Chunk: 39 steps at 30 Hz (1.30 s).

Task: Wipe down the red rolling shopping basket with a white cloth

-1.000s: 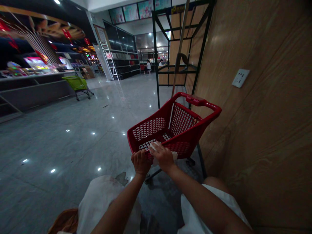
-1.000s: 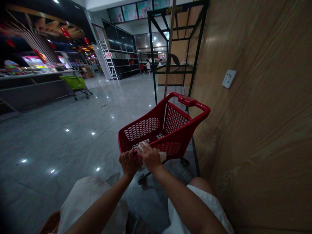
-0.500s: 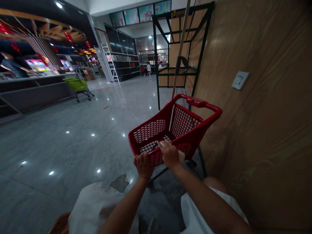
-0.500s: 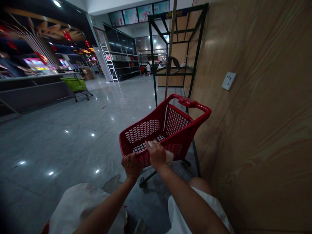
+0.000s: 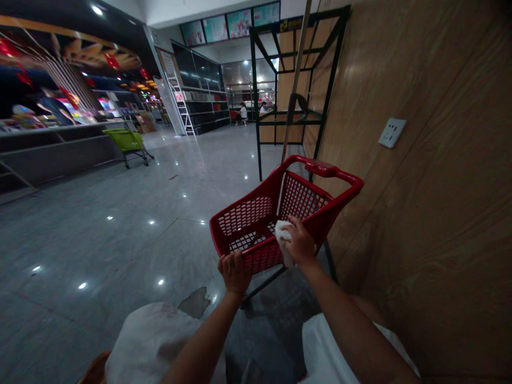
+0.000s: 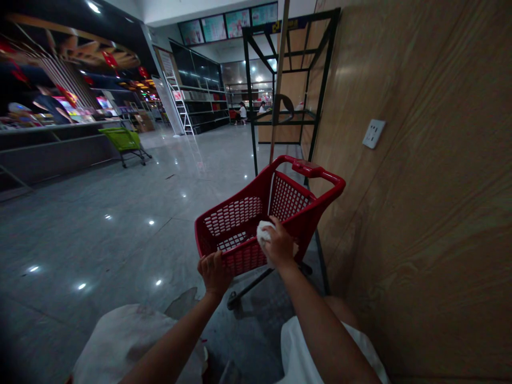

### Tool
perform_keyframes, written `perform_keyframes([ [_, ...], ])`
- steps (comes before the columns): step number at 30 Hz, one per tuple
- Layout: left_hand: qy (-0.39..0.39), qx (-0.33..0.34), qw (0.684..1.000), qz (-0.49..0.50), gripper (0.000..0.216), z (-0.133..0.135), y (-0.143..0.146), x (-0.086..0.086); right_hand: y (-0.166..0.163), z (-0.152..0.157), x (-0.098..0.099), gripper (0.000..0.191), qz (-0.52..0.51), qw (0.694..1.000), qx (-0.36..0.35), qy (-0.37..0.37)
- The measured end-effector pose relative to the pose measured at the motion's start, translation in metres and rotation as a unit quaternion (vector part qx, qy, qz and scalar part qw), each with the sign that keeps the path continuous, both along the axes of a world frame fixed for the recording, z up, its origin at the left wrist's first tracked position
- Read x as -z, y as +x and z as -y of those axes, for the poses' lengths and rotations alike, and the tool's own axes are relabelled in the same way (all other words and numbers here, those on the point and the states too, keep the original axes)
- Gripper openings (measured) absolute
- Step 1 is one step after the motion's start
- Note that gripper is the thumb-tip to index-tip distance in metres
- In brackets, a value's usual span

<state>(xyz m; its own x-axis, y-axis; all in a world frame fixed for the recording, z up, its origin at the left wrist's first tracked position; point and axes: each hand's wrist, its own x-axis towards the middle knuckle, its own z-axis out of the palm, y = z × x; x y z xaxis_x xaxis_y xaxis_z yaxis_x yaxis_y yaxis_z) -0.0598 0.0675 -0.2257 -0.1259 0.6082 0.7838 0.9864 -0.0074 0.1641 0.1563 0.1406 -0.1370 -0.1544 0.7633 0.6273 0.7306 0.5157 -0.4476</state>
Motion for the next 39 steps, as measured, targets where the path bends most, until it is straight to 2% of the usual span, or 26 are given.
perform_keyframes([
  [3,-0.008,-0.009,1.000,0.016,0.035,-0.001,0.001,0.002,0.030,-0.015,-0.004,0.035,-0.045,0.993,0.101,0.027],
  [5,-0.009,-0.013,1.000,0.023,0.035,-0.001,0.002,0.003,0.029,-0.016,-0.001,0.039,-0.042,0.993,0.104,0.033],
  [9,-0.014,-0.012,1.000,0.020,0.033,0.000,0.003,0.002,-0.020,0.004,0.014,0.043,0.040,0.999,-0.008,0.022],
  [13,-0.008,-0.017,1.000,0.020,0.028,0.000,0.002,0.001,-0.078,0.038,0.025,0.042,0.108,0.986,-0.125,0.019],
  [17,-0.006,-0.010,1.000,0.012,0.029,0.003,0.000,0.001,-0.092,0.054,0.020,0.037,0.152,0.975,-0.159,0.001],
  [21,-0.023,-0.005,1.000,0.007,0.033,0.004,-0.001,0.001,-0.066,0.042,0.009,0.033,0.162,0.978,-0.131,-0.025],
  [27,0.002,0.013,1.000,-0.001,0.036,0.003,0.002,-0.001,0.012,-0.001,-0.004,0.044,0.093,0.993,0.066,-0.027],
  [30,0.020,0.008,1.000,-0.012,0.035,0.003,0.004,-0.002,0.025,-0.013,-0.004,0.043,0.062,0.992,0.113,-0.006],
  [33,0.020,0.000,1.000,-0.012,0.036,0.004,0.006,0.000,-0.001,-0.003,0.004,0.041,0.074,0.996,0.054,0.000],
  [39,0.004,-0.005,1.000,-0.004,0.034,0.003,0.001,0.010,-0.090,0.051,0.032,0.041,0.137,0.981,-0.133,0.028],
])
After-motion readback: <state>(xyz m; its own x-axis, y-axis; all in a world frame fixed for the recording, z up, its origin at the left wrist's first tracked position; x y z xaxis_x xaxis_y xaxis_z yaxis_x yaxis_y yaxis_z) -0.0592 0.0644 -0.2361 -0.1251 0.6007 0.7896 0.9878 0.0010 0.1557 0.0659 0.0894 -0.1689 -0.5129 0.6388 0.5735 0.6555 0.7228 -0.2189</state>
